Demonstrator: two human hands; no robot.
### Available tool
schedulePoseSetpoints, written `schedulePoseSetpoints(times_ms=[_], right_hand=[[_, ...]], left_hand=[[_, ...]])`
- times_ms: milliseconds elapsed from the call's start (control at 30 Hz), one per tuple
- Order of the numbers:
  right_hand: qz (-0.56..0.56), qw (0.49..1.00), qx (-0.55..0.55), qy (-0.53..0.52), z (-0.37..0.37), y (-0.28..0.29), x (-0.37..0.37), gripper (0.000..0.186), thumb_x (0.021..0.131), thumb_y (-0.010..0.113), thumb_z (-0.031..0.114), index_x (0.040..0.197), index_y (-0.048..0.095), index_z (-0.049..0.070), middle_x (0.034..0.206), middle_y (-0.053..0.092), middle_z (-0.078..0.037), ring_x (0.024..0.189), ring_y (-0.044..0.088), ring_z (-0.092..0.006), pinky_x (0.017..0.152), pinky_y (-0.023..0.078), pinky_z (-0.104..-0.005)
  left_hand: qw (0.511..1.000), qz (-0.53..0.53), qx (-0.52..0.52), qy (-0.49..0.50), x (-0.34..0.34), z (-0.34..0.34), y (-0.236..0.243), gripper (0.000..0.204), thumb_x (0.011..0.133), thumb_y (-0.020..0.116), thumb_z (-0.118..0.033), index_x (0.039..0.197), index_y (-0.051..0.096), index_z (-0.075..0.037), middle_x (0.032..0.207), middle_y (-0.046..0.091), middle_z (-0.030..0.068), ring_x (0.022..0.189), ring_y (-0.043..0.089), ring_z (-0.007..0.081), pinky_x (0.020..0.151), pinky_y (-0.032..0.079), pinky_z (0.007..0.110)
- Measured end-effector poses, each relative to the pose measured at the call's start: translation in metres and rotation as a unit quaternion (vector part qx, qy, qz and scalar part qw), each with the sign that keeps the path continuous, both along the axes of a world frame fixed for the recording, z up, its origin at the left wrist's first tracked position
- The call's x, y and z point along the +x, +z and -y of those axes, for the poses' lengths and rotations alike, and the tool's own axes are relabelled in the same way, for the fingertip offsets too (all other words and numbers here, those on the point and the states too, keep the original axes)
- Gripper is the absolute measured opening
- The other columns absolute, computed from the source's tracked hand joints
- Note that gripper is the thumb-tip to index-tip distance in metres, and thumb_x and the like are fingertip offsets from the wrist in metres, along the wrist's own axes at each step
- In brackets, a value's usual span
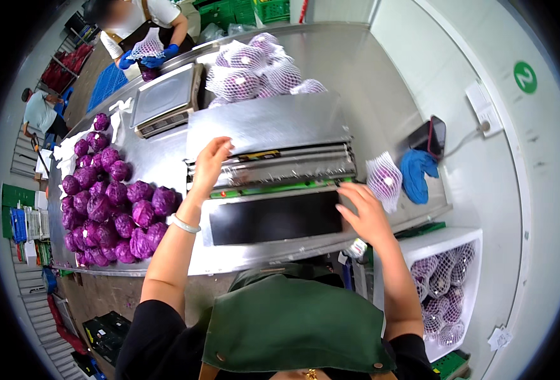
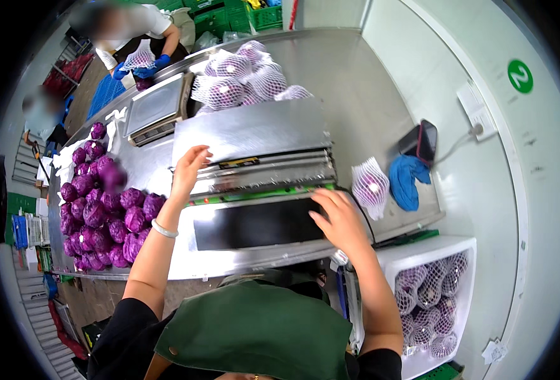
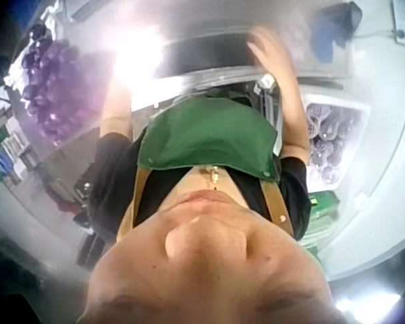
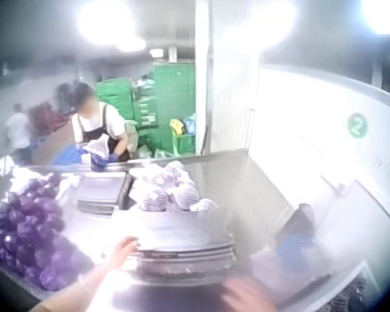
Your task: The person applies small paper labels to mesh bags of purple cabbages, then places the labeled bags into a white bin. The person also uses a plastic wrap machine to seal additional mesh bags and stacks them in the bin.
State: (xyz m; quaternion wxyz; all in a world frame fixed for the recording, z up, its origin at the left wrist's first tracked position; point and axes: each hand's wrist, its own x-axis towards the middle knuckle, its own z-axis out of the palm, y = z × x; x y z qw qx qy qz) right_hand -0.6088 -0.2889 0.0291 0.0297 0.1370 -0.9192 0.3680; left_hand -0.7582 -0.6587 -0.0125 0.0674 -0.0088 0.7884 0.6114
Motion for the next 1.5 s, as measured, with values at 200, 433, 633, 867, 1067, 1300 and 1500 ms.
schedulePoseSetpoints(times_ms=[200,433,633,867,1067,1300,1500], right_hand=[[0.112,0.987,-0.112,0.033,0.128,-0.004,-0.200,0.052,0.086,0.070,0.022,0.132,0.053,0.003,0.132,0.058,-0.016,0.124,0.055,-0.0318,0.103,0.044,-0.0400],[0.042,0.996,-0.070,0.048,0.180,-0.088,-0.407,0.074,0.077,0.064,0.009,0.146,0.037,0.001,0.143,0.048,-0.022,0.132,0.047,-0.0368,0.110,0.038,-0.0401],[0.121,0.990,-0.053,0.051,0.218,-0.147,-0.522,0.087,0.068,0.070,0.006,0.147,0.033,-0.001,0.142,0.047,-0.028,0.132,0.046,-0.0410,0.111,0.038,-0.0403],[0.020,0.995,-0.088,0.054,0.192,-0.105,-0.509,0.086,0.065,0.076,0.017,0.143,0.042,0.004,0.124,0.057,-0.021,0.119,0.054,-0.0368,0.107,0.041,-0.0403],[0.110,0.941,-0.318,0.038,0.132,-0.054,-0.373,0.086,0.068,0.090,0.017,0.131,0.035,0.003,0.106,0.055,-0.010,0.095,0.058,-0.0168,0.083,0.051,-0.0322],[0.197,0.943,-0.267,-0.042,0.105,-0.087,-0.255,0.079,0.071,0.089,0.011,0.127,0.034,0.003,0.108,0.054,-0.012,0.097,0.061,-0.0169,0.083,0.053,-0.0300],[0.095,0.989,-0.112,-0.021,0.064,-0.056,-0.226,0.072,0.076,0.083,0.020,0.135,0.045,0.003,0.116,0.061,-0.016,0.107,0.061,-0.0280,0.093,0.049,-0.0392]], left_hand=[[0.973,-0.042,-0.216,0.073,-0.156,0.083,-0.041,0.074,0.092,0.065,-0.045,0.142,0.043,0.005,0.137,0.055,0.0242,0.129,0.052,0.0331,0.106,0.041,0.038],[0.904,0.040,-0.425,0.006,-0.291,0.064,-0.070,0.088,0.078,0.067,-0.068,0.123,0.059,0.007,0.133,0.054,0.0254,0.126,0.048,0.0399,0.104,0.039,0.049],[0.902,0.041,-0.430,0.016,-0.328,0.042,-0.083,0.073,0.073,0.079,-0.058,0.107,0.061,0.005,0.113,0.065,0.0214,0.114,0.055,0.0366,0.093,0.044,0.047],[0.995,0.022,-0.094,0.038,-0.316,0.045,-0.072,0.057,0.081,0.080,-0.036,0.112,0.057,0.006,0.105,0.068,0.0163,0.095,0.064,0.0213,0.081,0.051,0.035],[0.983,0.019,0.182,0.016,-0.227,0.000,-0.023,0.053,0.103,0.050,-0.029,0.147,0.038,-0.003,0.134,0.055,0.0106,0.115,0.056,0.0161,0.099,0.043,0.029],[0.997,-0.020,-0.028,-0.069,-0.142,-0.030,-0.040,0.055,0.101,0.049,-0.029,0.148,0.038,-0.001,0.141,0.052,0.0234,0.131,0.049,0.0320,0.110,0.035,0.037],[0.994,-0.104,-0.016,0.042,-0.094,-0.008,-0.026,0.052,0.095,0.065,-0.023,0.141,0.050,-0.004,0.122,0.062,0.0175,0.095,0.064,0.0190,0.078,0.051,0.030]])
